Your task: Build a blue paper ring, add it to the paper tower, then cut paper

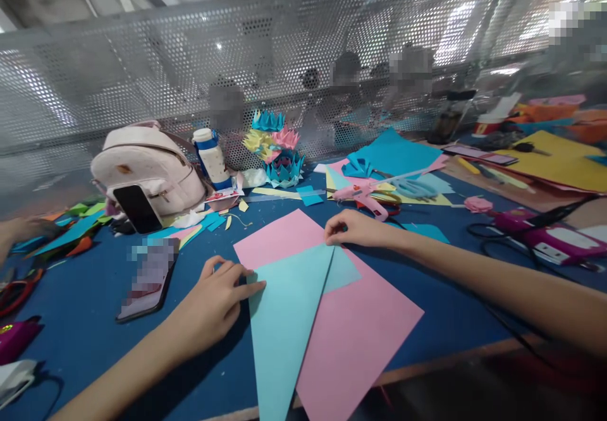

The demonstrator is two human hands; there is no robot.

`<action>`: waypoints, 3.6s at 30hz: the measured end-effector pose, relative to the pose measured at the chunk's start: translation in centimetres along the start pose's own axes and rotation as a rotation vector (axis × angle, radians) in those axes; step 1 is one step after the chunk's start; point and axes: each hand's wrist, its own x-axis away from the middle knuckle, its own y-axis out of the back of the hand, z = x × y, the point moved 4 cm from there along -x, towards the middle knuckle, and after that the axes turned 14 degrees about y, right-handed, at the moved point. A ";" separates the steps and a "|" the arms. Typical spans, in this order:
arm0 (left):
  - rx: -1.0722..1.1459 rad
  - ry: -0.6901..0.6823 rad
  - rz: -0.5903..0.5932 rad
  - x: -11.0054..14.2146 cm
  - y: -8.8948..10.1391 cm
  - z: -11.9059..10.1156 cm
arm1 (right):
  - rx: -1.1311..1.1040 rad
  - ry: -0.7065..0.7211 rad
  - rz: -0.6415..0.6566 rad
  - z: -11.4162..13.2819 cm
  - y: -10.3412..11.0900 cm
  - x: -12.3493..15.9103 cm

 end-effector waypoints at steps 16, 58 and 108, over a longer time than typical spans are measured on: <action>0.738 0.124 0.112 -14.8 -2.6 -5.7 | -0.262 0.075 -0.265 1.2 -1.2 0.7; 0.647 0.568 0.058 -0.4 1.1 4.0 | 0.036 0.401 -0.286 2.0 -1.1 1.7; 0.316 0.168 -0.167 -4.9 -3.0 2.9 | 0.480 0.336 0.013 0.7 -1.0 1.7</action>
